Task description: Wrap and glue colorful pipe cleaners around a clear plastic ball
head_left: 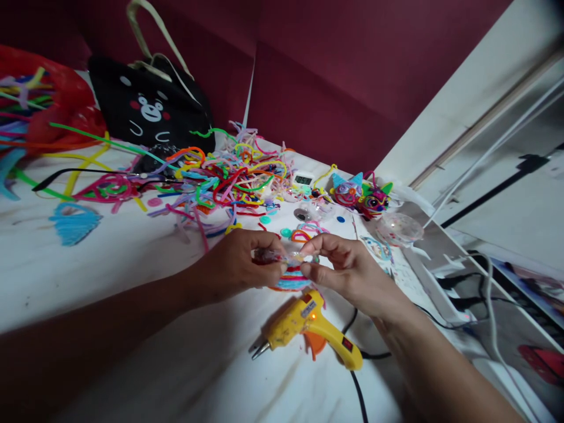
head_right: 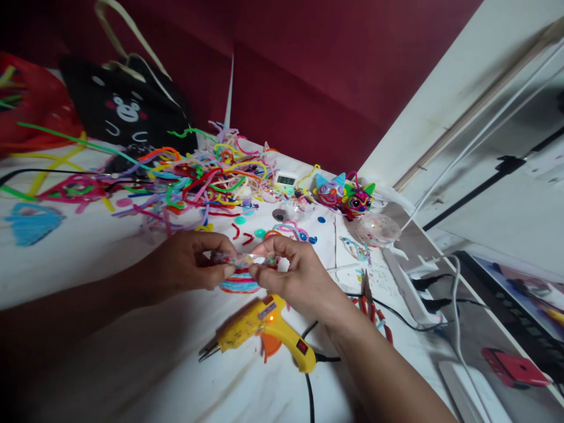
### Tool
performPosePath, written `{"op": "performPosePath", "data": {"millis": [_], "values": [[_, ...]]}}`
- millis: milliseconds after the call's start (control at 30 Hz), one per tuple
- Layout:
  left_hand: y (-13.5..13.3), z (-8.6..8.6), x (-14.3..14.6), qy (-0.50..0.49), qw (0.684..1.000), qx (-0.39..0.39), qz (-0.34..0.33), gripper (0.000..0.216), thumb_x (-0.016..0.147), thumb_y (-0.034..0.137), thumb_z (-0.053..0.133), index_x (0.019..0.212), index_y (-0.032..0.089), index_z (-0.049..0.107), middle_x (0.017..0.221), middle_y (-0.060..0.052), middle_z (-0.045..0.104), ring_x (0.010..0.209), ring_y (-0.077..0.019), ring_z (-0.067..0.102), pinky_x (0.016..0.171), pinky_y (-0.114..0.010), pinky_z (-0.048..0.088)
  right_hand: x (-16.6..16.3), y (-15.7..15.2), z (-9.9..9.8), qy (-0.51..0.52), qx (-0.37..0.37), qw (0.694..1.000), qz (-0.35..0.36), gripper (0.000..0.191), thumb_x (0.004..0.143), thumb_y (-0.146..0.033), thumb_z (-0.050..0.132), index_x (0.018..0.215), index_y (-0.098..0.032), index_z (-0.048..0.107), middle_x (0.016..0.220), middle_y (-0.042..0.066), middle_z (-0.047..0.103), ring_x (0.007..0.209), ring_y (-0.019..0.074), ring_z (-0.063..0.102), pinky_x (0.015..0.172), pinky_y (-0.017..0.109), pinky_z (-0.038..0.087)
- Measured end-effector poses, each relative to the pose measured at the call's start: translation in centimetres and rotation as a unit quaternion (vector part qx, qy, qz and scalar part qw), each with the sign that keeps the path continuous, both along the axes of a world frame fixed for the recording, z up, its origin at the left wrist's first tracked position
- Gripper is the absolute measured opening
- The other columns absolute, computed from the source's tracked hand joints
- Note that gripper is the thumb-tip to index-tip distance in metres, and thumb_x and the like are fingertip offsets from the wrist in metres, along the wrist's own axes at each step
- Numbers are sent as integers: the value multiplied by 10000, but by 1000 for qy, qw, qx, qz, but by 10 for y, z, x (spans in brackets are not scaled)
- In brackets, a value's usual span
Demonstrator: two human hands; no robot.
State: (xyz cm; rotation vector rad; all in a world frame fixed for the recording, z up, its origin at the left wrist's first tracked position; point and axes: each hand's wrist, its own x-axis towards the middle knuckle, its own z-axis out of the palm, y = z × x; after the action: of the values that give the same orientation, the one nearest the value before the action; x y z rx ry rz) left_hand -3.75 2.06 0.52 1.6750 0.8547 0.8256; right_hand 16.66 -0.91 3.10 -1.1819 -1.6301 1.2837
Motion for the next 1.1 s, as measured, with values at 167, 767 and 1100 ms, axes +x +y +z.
{"op": "performPosePath", "data": {"millis": [167, 767, 1100], "values": [[2, -1, -1, -9, 999, -44, -22, 136, 703, 275, 688, 689, 151, 634, 573, 58, 512, 489, -77, 518, 444, -171, 510, 6, 1, -2, 9, -9, 1000, 9, 225, 691, -225, 811, 870, -176, 684, 798, -19, 652, 683, 110, 564, 640, 237, 458], [-5, -1, 3, 19, 1000, -18, 6, 132, 652, 264, 682, 601, 157, 624, 474, 65, 498, 420, -80, 504, 392, -150, 435, 0, -4, 6, -83, 1, 996, 15, 169, 632, -209, 682, 786, -159, 632, 709, -13, 611, 606, 113, 527, 568, 247, 420], [-3, 1, 6, 41, 998, -14, 40, 97, 559, 245, 621, 569, 149, 628, 428, 64, 501, 402, -75, 460, 384, -162, 346, -12, -6, 1, -49, -7, 999, -19, 144, 576, -185, 680, 700, -158, 611, 595, -61, 563, 530, 73, 457, 493, 207, 349]]}}
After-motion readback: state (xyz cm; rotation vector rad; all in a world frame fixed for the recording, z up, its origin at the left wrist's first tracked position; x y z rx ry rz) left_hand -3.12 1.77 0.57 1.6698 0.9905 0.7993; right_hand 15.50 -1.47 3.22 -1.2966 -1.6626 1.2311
